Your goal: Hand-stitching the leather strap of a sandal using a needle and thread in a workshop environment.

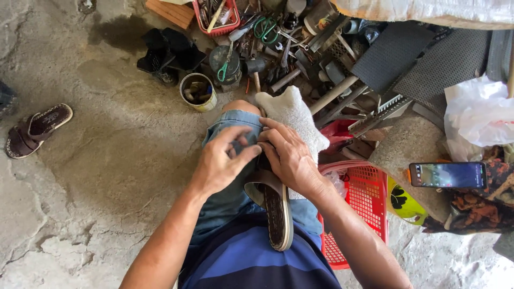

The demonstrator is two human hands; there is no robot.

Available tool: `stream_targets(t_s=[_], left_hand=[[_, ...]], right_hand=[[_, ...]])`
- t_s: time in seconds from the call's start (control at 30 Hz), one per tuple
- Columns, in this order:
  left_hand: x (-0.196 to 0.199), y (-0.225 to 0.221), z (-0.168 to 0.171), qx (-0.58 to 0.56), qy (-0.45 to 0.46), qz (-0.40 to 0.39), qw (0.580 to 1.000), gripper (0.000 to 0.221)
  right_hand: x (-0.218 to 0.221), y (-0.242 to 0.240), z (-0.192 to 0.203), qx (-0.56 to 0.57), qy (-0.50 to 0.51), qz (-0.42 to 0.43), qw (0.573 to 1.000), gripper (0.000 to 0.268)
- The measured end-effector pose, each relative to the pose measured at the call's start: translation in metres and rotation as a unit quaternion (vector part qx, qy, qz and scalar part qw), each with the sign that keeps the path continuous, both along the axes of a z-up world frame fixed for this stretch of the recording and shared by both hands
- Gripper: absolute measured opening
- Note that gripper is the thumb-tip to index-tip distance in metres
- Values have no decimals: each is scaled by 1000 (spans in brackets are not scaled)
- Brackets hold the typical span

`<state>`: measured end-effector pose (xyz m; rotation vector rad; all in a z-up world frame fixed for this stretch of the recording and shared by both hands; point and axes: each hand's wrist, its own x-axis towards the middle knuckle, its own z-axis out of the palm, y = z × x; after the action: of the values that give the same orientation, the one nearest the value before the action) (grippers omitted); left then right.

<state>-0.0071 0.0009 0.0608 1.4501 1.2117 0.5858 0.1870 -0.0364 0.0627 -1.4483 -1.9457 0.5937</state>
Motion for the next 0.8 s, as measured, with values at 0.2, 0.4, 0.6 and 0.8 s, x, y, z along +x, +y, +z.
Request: stream_targets(t_s=[0.2, 0.4, 0.6, 0.8], left_hand=[[13, -1, -2, -11, -19, 10, 1000, 13], [12, -7, -10, -229, -212, 56, 948, 14], [9, -21, -21, -299, -203, -103, 927, 22], [7, -43, 1, -54, -6, -123, 991, 28]], right_hand=[[-1, -3, 5, -10, 4, -7, 1000, 3], [3, -15, 15, -96, 95, -31, 990, 31], [8, -50, -2, -39, 72, -137, 987, 39], [9, -56, -9, -37, 78, -181, 980, 32]])
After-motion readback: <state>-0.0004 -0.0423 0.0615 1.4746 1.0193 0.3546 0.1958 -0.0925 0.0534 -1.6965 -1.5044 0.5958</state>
